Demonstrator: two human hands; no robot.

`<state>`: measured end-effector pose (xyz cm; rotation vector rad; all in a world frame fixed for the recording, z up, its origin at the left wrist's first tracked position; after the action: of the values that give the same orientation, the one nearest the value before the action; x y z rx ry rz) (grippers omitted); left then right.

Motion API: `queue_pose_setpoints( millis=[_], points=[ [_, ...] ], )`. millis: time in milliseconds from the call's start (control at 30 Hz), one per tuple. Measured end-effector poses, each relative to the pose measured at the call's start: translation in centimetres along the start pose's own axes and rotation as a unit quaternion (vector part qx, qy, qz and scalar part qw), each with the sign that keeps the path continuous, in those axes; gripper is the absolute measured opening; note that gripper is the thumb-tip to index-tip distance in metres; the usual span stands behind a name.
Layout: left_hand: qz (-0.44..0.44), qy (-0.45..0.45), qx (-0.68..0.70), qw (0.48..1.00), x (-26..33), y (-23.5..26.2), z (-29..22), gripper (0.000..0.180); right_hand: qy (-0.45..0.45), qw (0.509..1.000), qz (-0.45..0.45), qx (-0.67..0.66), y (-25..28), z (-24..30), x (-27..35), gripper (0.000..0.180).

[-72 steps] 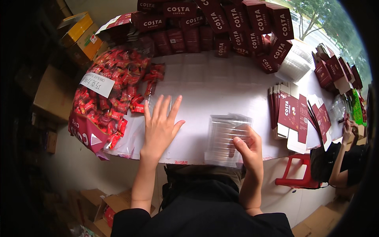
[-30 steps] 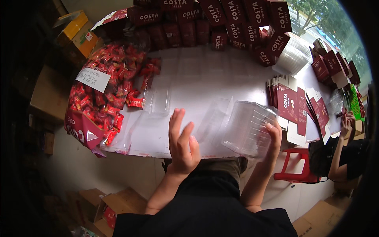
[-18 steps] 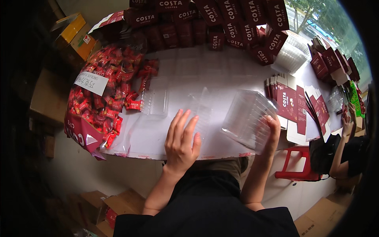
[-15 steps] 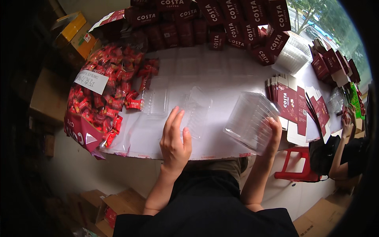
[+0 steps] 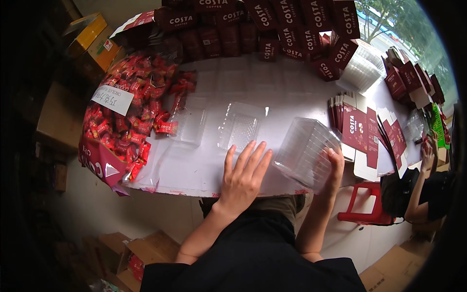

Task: The person folds flat Costa Coffee boxes into small rectangular containers and stacks them. Then the person separates clear plastic trays and places red-wrapped candies into the trays. The person works at a table with a coworker visible in the background.

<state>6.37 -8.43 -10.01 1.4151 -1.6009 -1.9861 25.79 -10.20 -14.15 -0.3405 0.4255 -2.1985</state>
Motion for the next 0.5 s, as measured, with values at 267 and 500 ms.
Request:
queue_pose_setpoints(
  millis=[267, 500],
  points=[
    [0.007, 0.031, -0.061, 0.998, -1.0, -0.1, 2.9, 0.035, -0.003, 1.000, 0.001, 0.001, 0.5, 0.0, 0.1, 0.048],
    [-0.031, 0.087, 0.376, 0.922, -0.8, 2.0, 2.6, 0.060, 0.040, 0.977, 0.197, -0.072, -4.2, 1.4, 2.4, 0.029]
  ],
)
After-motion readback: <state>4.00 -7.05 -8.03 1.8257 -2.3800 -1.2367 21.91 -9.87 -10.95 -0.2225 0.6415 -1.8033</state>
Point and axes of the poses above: each hand's wrist, its own x-axis away from the middle knuckle, its own y-axis out of the back of the hand, z = x × y, the point moved 10 cm from there along -x, towards the middle knuckle, and after that the axes turned 10 degrees about -x, right-handed, at the moved point
